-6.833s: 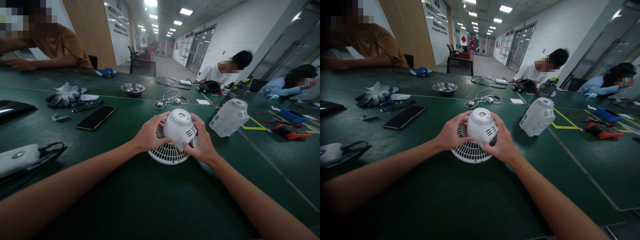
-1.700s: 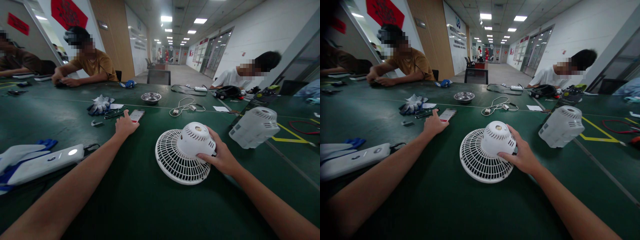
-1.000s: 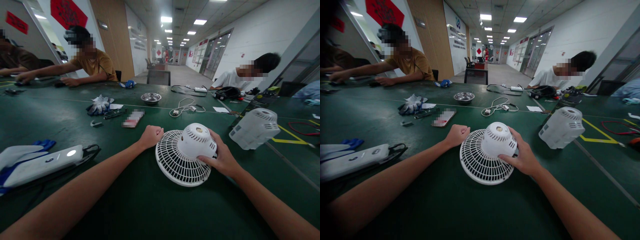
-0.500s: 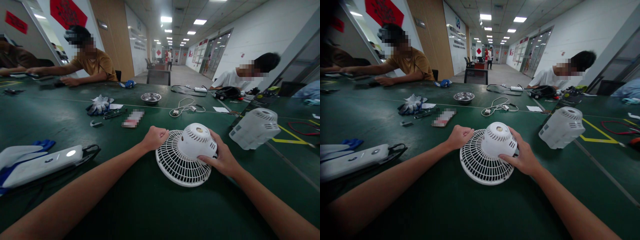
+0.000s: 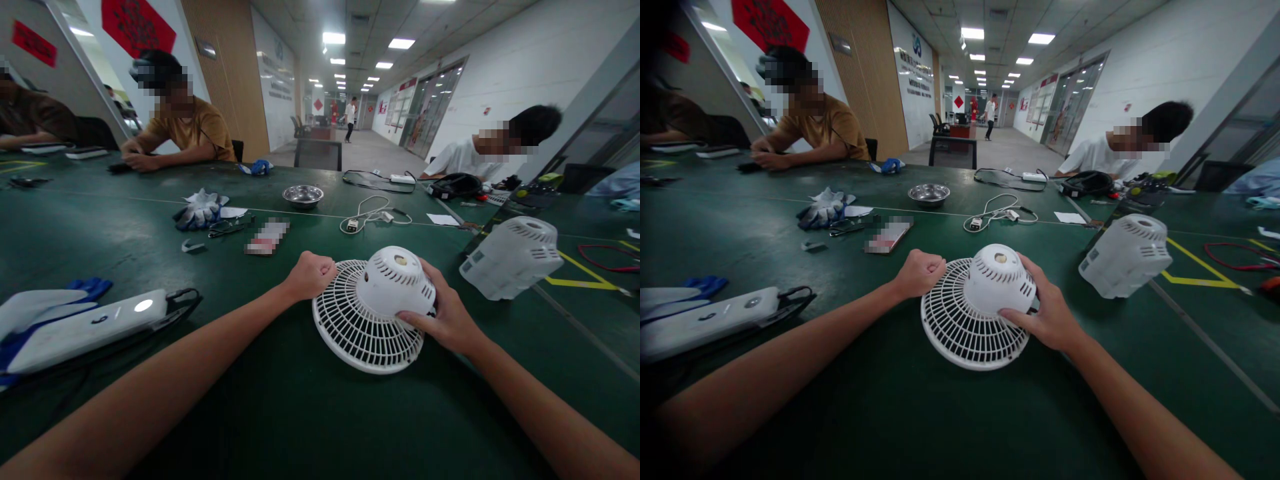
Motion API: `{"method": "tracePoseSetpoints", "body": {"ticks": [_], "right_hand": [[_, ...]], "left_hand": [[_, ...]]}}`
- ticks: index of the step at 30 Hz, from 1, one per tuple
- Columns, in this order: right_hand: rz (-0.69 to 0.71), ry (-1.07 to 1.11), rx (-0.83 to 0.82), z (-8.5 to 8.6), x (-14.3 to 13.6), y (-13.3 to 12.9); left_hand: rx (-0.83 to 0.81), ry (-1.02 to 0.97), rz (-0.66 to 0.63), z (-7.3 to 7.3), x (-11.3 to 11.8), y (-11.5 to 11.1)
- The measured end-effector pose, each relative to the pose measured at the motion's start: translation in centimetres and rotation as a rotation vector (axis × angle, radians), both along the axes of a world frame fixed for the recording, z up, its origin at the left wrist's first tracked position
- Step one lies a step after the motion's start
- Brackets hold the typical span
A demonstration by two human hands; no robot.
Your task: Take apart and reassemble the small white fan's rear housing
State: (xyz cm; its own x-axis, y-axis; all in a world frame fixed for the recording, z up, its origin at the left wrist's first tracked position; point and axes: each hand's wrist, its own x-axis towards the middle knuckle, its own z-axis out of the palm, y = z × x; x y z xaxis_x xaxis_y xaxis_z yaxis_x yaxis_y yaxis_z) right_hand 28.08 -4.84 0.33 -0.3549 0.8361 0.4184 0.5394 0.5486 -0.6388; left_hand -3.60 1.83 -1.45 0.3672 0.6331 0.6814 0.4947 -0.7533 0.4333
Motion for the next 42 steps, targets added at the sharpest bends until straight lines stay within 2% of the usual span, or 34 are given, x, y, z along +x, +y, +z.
{"method": "tracePoseSetpoints", "body": {"ticks": [4, 7, 9, 11, 15, 17, 19, 22, 24, 28, 31, 42], "right_hand": [[0.005, 0.006, -0.014, 0.2, -0.1, -0.1], [0.001, 0.016, -0.033, 0.3, -0.2, -0.2], [0.003, 0.022, -0.038, 0.2, -0.2, -0.2], [0.002, 0.023, -0.034, 0.2, -0.2, -0.2], [-0.004, 0.017, -0.046, 0.3, -0.2, -0.2], [-0.003, 0.022, -0.057, 0.4, -0.2, -0.3], [-0.002, 0.027, -0.068, 0.5, -0.2, -0.3], [-0.004, 0.021, -0.079, 0.4, -0.2, -0.3], [-0.014, 0.014, -0.065, 0.3, -0.2, -0.3], [-0.020, 0.010, -0.049, 0.2, -0.1, -0.2], [-0.011, 0.013, -0.058, 0.3, -0.2, -0.2], [-0.011, -0.004, -0.034, 0.4, -0.1, -0.2]], "left_hand": [[0.010, 0.001, -0.004, -0.4, 0.0, 0.1], [0.002, 0.037, 0.095, -0.4, -0.1, 0.2], [-0.007, 0.097, 0.248, 0.2, -0.4, 0.4], [-0.033, 0.175, 0.453, 1.1, -1.3, 1.0], [-0.099, 0.307, 0.800, 2.7, -4.6, 2.6], [-0.237, 0.351, 0.964, 2.6, -6.7, 3.5], [-0.422, 0.394, 1.028, 1.9, -8.7, 4.3], [-0.655, 0.408, 0.998, 0.7, -11.1, 5.4], [-0.677, 0.395, 0.951, 0.4, -12.4, 6.1], [-0.739, 0.490, 0.884, 1.4, -14.2, 7.3], [-0.844, 0.579, 0.753, 2.2, -14.7, 7.6], [-0.628, 0.528, 0.801, 2.2, -13.2, 6.3]]}}
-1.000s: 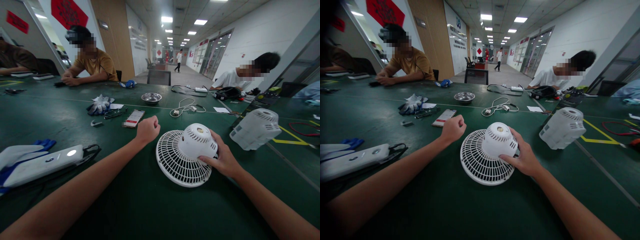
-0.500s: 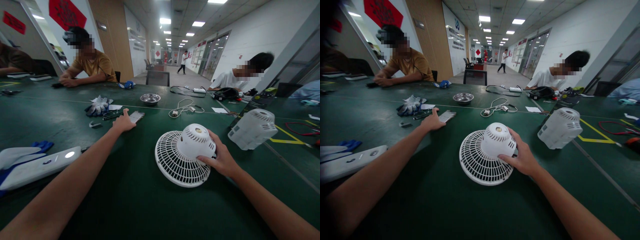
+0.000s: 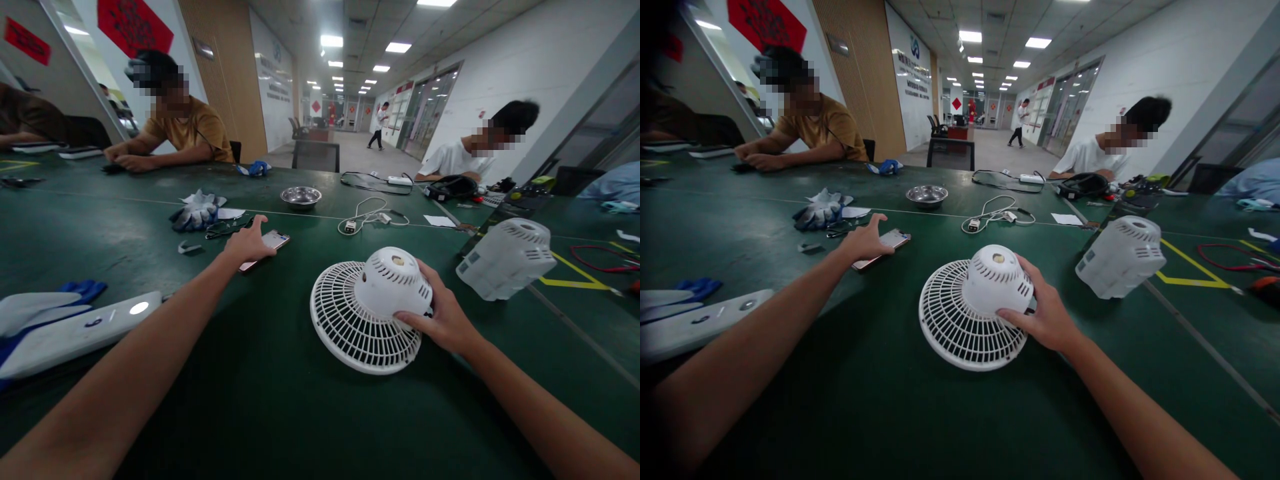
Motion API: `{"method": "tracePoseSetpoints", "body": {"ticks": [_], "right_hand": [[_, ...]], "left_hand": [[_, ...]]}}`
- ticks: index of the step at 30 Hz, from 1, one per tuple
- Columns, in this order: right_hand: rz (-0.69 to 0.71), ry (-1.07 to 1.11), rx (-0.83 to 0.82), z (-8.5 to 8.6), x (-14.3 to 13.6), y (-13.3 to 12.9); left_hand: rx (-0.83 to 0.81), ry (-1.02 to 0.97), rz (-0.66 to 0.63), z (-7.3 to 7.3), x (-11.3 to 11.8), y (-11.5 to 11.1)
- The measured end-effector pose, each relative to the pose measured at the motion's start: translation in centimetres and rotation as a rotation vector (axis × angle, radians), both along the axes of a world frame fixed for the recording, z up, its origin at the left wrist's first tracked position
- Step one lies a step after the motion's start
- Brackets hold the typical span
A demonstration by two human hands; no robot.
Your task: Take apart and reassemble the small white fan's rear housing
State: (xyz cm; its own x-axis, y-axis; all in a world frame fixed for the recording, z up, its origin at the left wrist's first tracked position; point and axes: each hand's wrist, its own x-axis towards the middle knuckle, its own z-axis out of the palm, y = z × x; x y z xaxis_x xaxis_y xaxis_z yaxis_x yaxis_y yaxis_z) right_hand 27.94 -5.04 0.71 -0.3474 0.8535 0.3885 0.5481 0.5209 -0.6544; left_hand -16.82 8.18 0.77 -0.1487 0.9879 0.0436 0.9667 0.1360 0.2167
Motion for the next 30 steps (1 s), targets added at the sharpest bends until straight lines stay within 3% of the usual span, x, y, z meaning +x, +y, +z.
{"method": "tracePoseSetpoints", "body": {"ticks": [6, 10, 13, 15, 16, 18, 22, 26, 30], "right_hand": [[0.010, 0.004, 0.024, -0.1, 0.0, 0.0], [0.010, 0.025, 0.009, -0.3, -0.1, 0.0], [-0.002, 0.033, 0.005, -0.3, -0.1, 0.1], [-0.004, 0.028, 0.019, -0.3, -0.2, 0.1], [-0.001, 0.025, 0.024, -0.2, -0.2, 0.1], [0.014, 0.016, 0.023, 0.0, -0.1, 0.1], [0.055, -0.022, 0.010, 0.6, 0.1, 0.0], [0.116, -0.082, -0.016, 1.4, 0.2, -0.1], [0.067, -0.163, 0.058, 1.6, 0.1, -0.2]], "left_hand": [[0.033, -0.022, 0.051, -0.3, -0.1, 0.0], [0.186, -0.105, -0.057, 0.1, 3.3, -1.0], [0.267, -0.496, -0.425, 1.5, 8.2, -3.4], [0.122, -0.767, -0.799, 2.6, 11.4, -5.4], [0.073, -0.828, -0.942, 3.0, 12.7, -6.4], [0.005, -0.811, -1.073, 3.5, 14.7, -8.2], [0.081, -0.699, -1.023, 2.6, 16.5, -9.8], [0.157, -0.639, -1.003, 1.2, 16.9, -9.5], [0.233, -0.564, -1.019, 0.9, 16.8, -9.1]]}}
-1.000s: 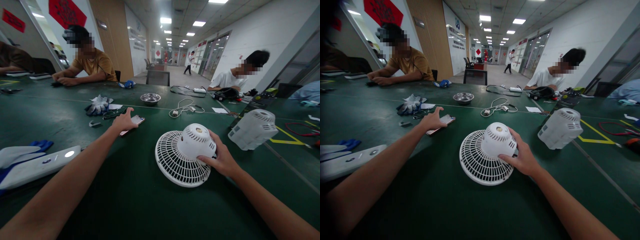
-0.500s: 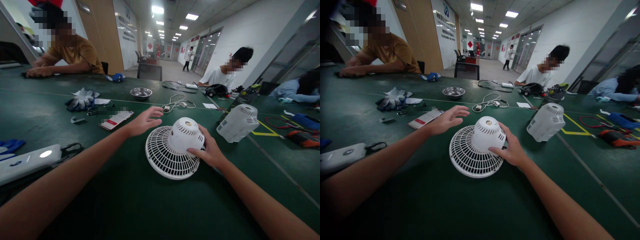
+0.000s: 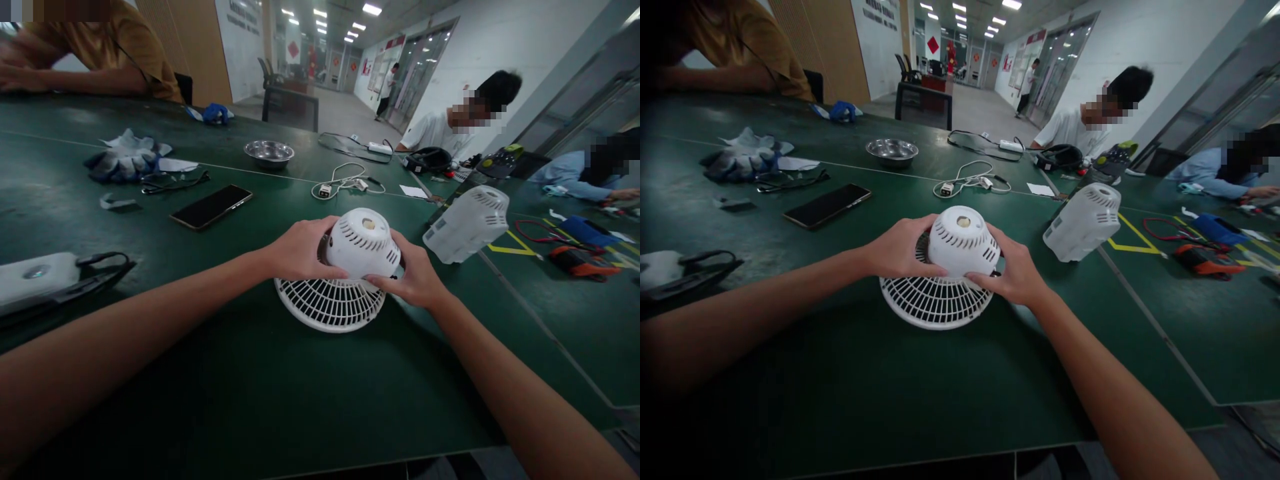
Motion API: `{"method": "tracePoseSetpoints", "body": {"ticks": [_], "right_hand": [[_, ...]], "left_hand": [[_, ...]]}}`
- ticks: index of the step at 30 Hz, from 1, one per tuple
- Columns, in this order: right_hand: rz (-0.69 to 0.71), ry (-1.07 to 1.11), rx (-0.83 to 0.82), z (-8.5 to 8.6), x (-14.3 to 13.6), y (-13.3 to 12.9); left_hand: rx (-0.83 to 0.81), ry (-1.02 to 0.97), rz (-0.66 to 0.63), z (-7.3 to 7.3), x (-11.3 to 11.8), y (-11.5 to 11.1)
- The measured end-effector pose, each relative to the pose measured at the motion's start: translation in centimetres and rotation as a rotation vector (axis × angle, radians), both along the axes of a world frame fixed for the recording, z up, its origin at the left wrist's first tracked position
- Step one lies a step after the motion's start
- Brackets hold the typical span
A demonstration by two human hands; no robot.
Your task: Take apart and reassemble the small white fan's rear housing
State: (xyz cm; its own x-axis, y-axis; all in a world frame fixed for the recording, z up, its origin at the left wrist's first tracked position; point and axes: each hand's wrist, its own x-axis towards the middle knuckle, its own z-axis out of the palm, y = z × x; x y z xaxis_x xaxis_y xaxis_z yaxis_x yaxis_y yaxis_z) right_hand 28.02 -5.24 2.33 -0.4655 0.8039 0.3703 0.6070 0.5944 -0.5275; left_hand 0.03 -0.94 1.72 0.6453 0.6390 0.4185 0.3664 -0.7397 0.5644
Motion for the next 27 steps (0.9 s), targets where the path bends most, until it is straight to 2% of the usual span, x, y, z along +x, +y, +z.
{"method": "tracePoseSetpoints", "body": {"ticks": [4, 8, 10, 13, 16, 27], "right_hand": [[-0.056, -0.060, 0.116, -0.4, -0.6, -0.2], [-0.157, -0.046, 0.106, -0.7, -1.4, -0.9], [-0.117, 0.026, 0.013, -1.0, -1.5, -1.1], [0.056, 0.191, -0.126, -1.7, -0.9, -0.9], [0.177, 0.282, -0.186, -2.2, -0.2, -0.4], [0.177, 0.276, -0.231, -1.2, -0.4, -0.6]], "left_hand": [[0.052, 0.030, -0.026, -0.2, -0.1, 0.1], [0.073, -0.040, 0.056, -1.4, -0.2, 0.1], [0.059, -0.092, 0.013, -2.1, -0.2, 0.0], [0.101, -0.154, -0.102, -3.2, 0.1, 0.1], [0.182, -0.203, -0.087, -3.7, 0.6, 0.2], [0.303, -0.207, -0.027, -3.9, 1.4, -0.3]]}}
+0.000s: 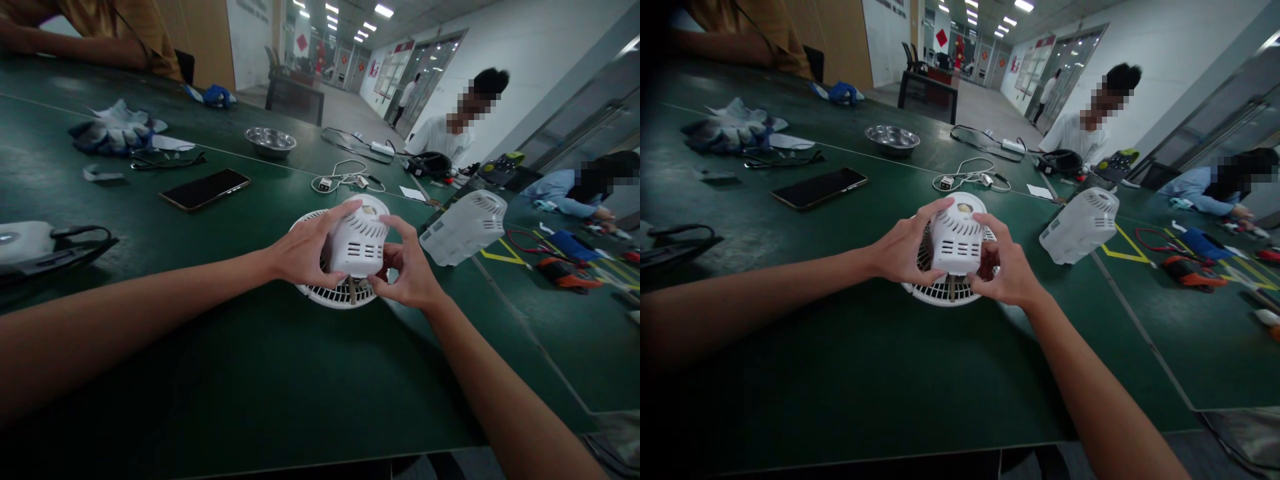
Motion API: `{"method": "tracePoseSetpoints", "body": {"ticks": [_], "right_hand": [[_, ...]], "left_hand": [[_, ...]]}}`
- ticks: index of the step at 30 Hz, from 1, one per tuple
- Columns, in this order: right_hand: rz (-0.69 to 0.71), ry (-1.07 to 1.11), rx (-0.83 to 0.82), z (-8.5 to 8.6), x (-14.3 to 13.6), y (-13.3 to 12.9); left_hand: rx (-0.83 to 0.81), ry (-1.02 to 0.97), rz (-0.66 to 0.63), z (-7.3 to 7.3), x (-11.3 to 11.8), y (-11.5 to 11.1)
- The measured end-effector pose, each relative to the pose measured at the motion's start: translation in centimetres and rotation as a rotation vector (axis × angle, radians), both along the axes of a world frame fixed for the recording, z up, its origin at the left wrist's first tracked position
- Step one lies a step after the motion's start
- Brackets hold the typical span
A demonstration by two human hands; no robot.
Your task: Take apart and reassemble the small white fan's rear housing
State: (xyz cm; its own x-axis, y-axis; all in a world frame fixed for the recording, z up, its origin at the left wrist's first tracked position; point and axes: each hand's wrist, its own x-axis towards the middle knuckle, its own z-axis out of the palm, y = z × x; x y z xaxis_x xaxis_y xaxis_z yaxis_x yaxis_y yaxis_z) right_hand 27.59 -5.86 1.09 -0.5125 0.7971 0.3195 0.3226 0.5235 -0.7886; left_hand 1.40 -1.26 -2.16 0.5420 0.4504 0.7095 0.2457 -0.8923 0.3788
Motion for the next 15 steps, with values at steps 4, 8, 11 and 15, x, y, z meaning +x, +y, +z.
{"method": "tracePoseSetpoints", "body": {"ticks": [4, 8, 11, 15], "right_hand": [[0.005, -0.053, 0.029, 0.3, 0.0, 0.0], [-0.017, -0.158, 0.116, 0.6, -0.2, -0.3], [-0.179, -0.250, 0.308, 0.6, -1.1, -0.5], [-0.348, -0.264, 0.488, 0.1, -1.9, -0.1]], "left_hand": [[-0.005, 0.022, -0.027, 0.1, -0.4, 0.5], [-0.035, 0.072, 0.008, -0.1, -0.4, 0.4], [-0.062, 0.058, 0.123, -0.6, -0.1, -0.3], [-0.070, 0.037, 0.110, -0.7, -0.5, -0.2]]}}
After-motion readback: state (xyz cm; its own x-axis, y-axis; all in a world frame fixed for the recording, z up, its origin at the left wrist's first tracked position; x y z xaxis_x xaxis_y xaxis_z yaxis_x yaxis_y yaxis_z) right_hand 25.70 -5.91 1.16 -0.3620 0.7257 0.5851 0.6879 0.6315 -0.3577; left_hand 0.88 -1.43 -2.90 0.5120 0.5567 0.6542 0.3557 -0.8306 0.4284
